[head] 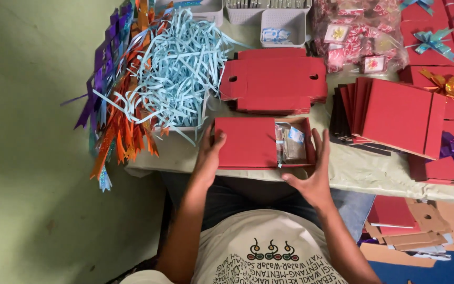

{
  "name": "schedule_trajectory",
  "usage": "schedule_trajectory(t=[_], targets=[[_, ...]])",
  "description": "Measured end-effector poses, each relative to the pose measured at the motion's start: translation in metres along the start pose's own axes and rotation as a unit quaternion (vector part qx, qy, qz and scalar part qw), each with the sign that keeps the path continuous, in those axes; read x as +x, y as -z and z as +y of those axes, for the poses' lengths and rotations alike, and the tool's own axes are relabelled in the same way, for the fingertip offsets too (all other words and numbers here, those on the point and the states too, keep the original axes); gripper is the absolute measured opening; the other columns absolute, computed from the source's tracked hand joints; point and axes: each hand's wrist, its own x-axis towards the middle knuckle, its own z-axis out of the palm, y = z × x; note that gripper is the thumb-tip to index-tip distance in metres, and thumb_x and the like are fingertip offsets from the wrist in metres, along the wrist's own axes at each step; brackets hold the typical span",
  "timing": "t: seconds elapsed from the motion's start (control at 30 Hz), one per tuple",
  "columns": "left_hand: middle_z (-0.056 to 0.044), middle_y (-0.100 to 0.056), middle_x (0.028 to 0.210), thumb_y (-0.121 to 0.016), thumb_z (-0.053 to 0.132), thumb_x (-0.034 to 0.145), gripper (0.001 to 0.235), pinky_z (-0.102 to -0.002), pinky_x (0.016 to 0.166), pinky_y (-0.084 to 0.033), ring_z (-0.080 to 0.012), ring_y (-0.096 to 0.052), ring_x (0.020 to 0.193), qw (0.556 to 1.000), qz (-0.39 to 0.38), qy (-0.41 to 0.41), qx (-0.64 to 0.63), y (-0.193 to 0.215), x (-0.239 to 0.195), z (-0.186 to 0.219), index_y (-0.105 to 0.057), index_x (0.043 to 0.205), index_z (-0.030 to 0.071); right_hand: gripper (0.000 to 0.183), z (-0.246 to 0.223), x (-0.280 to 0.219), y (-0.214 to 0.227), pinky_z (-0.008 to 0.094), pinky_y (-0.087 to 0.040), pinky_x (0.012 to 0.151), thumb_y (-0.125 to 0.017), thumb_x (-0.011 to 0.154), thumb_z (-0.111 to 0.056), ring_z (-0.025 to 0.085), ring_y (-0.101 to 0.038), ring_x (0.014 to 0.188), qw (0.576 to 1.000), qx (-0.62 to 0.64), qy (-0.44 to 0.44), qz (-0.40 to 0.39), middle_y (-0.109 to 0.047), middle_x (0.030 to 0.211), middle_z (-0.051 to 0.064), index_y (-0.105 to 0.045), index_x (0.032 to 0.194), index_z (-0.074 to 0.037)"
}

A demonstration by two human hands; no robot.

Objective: Assembling a red cardboard gift box, filling it with shredded paper and a small item, and tying a decorative ribbon.

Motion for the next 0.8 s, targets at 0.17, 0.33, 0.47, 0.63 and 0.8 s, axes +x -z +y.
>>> schedule_trajectory(t=[0.17, 0.33, 0.47, 0.63, 0.8], targets=[[-0.035, -0.015, 0.163, -0.058, 0.045, 0.101, 0.082, -0.060, 0.122, -0.015, -0.0501, -0.013, 0.152, 0.999, -0.027, -0.011, 0.018, -0.004, 0.002, -0.013, -0.016, 0.165, 0.014, 0.118, -0.020, 0.005, -0.014, 0.054, -0.036, 0.118, -0.091, 0.071, -0.019, 0.046, -0.032, 0.148, 0.980, -0.113, -0.131, 0.099, -0.036, 0.158, 0.027, -0.019, 0.163, -0.006], [-0.034, -0.010, 0.165, -0.057, 0.040, 0.103, 0.080, -0.060, 0.122, -0.012, -0.0499, -0.010, 0.153, 0.999, -0.039, -0.023, 0.011, -0.006, -0.003, -0.016, -0.014, 0.165, 0.014, 0.116, -0.018, 0.009, -0.017, 0.048, -0.035, 0.119, -0.095, 0.067, -0.039, 0.035, -0.043, 0.145, 0.951, -0.179, -0.211, 0.138, -0.049, 0.151, 0.018, -0.031, 0.161, -0.015], [-0.035, -0.017, 0.163, -0.059, 0.041, 0.101, 0.080, -0.060, 0.122, -0.012, -0.0504, -0.012, 0.153, 0.998, -0.054, -0.031, -0.009, -0.004, -0.003, -0.020, -0.015, 0.165, 0.020, 0.116, -0.046, 0.019, -0.025, 0.050, -0.038, 0.116, -0.096, 0.063, -0.041, 0.038, -0.050, 0.139, 0.938, -0.199, -0.261, 0.114, -0.056, 0.143, 0.022, -0.037, 0.160, -0.018], [-0.035, -0.020, 0.162, -0.059, 0.042, 0.101, 0.078, -0.058, 0.123, -0.011, -0.0500, -0.015, 0.152, 0.997, -0.063, -0.042, -0.021, -0.006, -0.004, -0.028, -0.017, 0.164, 0.024, 0.119, -0.078, 0.025, -0.035, 0.054, -0.038, 0.115, -0.095, 0.064, -0.042, 0.043, -0.049, 0.139, 0.943, -0.186, -0.266, 0.079, -0.056, 0.144, 0.028, -0.033, 0.161, -0.011], [-0.031, -0.019, 0.163, -0.056, 0.041, 0.103, 0.074, -0.057, 0.123, -0.009, -0.0461, -0.016, 0.153, 0.995, -0.074, -0.068, -0.011, -0.009, -0.001, -0.030, -0.015, 0.163, 0.027, 0.114, -0.090, 0.030, -0.040, 0.058, -0.031, 0.119, -0.088, 0.076, -0.043, 0.047, -0.040, 0.145, 0.948, -0.178, -0.257, 0.065, -0.045, 0.153, 0.030, -0.023, 0.165, -0.017]])
